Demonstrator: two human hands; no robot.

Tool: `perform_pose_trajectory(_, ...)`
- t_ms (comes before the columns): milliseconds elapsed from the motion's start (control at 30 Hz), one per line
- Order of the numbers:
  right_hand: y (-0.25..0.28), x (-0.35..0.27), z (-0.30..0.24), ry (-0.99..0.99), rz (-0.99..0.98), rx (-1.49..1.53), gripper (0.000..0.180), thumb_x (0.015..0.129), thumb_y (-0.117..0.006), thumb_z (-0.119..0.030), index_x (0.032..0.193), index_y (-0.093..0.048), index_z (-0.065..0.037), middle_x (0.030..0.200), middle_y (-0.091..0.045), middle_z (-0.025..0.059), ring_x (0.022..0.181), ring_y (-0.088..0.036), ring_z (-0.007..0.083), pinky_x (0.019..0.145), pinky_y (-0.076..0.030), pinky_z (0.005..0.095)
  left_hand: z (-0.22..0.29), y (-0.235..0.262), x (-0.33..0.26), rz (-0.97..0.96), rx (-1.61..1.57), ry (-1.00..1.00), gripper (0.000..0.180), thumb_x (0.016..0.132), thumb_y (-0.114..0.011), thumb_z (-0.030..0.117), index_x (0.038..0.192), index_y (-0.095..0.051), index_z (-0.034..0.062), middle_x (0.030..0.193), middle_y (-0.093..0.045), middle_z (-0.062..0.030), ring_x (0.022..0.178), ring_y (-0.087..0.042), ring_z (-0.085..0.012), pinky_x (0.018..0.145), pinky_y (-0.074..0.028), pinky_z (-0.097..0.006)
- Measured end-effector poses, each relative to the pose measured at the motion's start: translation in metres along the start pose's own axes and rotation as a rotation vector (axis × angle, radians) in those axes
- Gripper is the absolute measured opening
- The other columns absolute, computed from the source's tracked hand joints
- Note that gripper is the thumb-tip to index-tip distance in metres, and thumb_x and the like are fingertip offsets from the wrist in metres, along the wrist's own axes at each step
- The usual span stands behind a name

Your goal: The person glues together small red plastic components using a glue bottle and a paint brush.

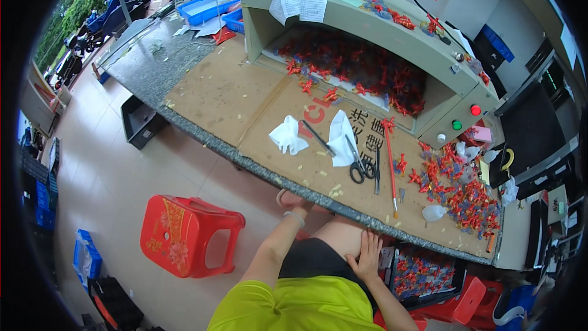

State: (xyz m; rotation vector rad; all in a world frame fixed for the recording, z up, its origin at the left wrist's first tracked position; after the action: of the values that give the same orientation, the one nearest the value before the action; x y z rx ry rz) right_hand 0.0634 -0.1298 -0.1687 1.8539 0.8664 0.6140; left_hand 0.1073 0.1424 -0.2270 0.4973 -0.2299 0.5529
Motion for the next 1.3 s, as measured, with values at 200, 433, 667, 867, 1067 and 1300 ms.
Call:
perform_pose_trajectory(200, 0.002, 0.012, 0.003, -0.013, 0.101, -0.073, 0.084, 0.077, -0.059, -0.052, 0.133, -0.037, 0.006, 0.127, -0.042, 0.0263, 0.119, -0.036, 0.0456, 0.104, -0.019, 0.0615, 0.002, -0.012, 0.012, -0.054, -0.032, 0.026, 0.035, 0.095, -0.045, 0.021, 0.122, -0.053, 0.0004, 0.111, -0.06, -0.02, 0.11, -0.055, -0.0337, 0.094, -0.042, -0.039)
perform_pose_trajectory(433, -0.006, 0.01, 0.019, -0.072, 0.051, -0.066, 0.086, 0.082, -0.047, -0.056, 0.135, -0.033, 0.009, 0.135, -0.034, 0.0292, 0.128, -0.028, 0.0465, 0.108, -0.011, 0.061, -0.029, 0.0, 0.0, -0.129, -0.022, 0.117, 0.036, 0.095, -0.045, 0.023, 0.121, -0.054, 0.0, 0.112, -0.06, -0.0208, 0.11, -0.054, -0.0341, 0.094, -0.042, -0.04)
perform_pose_trajectory(667, -0.004, 0.011, 0.024, -0.078, 0.105, -0.067, 0.085, 0.077, -0.049, -0.06, 0.129, -0.041, 0.007, 0.125, -0.042, 0.0247, 0.12, -0.036, 0.0426, 0.102, -0.016, 0.0604, -0.018, -0.07, 0.0, -0.222, 0.035, 0.189, 0.036, 0.095, -0.045, 0.024, 0.12, -0.054, -0.0004, 0.112, -0.059, -0.0216, 0.11, -0.054, -0.0345, 0.094, -0.042, -0.04)
perform_pose_trajectory(867, -0.002, 0.008, 0.023, -0.071, 0.11, -0.073, 0.083, 0.079, -0.046, -0.061, 0.127, -0.043, 0.006, 0.123, -0.045, 0.0225, 0.114, -0.039, 0.0407, 0.099, -0.019, 0.0589, -0.03, -0.061, -0.004, -0.311, 0.067, 0.188, 0.037, 0.095, -0.044, 0.025, 0.119, -0.055, -0.0008, 0.113, -0.059, -0.0222, 0.111, -0.054, -0.0349, 0.094, -0.042, -0.041)
perform_pose_trajectory(1067, -0.008, 0.004, 0.026, -0.076, 0.075, -0.018, 0.086, 0.083, -0.043, -0.062, 0.134, -0.036, 0.008, 0.135, -0.036, 0.0267, 0.129, -0.027, 0.0449, 0.105, -0.01, 0.0611, -0.036, -0.072, -0.037, -0.386, 0.123, 0.211, 0.038, 0.095, -0.044, 0.027, 0.118, -0.055, -0.0011, 0.113, -0.059, -0.0229, 0.111, -0.054, -0.0352, 0.095, -0.042, -0.041)
perform_pose_trajectory(1300, -0.01, 0.004, 0.026, -0.075, 0.023, -0.008, 0.086, 0.084, -0.044, -0.061, 0.135, -0.034, 0.007, 0.14, -0.033, 0.0266, 0.135, -0.021, 0.0453, 0.107, -0.007, 0.0604, -0.036, -0.096, -0.032, -0.469, 0.155, 0.237, 0.039, 0.095, -0.044, 0.028, 0.117, -0.056, -0.0015, 0.113, -0.059, -0.0237, 0.111, -0.054, -0.0357, 0.095, -0.042, -0.042)
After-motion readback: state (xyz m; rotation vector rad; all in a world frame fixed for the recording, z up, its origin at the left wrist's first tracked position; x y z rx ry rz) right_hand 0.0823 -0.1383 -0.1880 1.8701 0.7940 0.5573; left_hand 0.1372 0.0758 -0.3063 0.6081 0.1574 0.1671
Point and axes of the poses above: each hand's wrist, its own x-axis towards the middle knuckle, its own y-axis out of the back of the hand, z = x × y, the point moved 10 cm from there along x, towards the middle knuckle
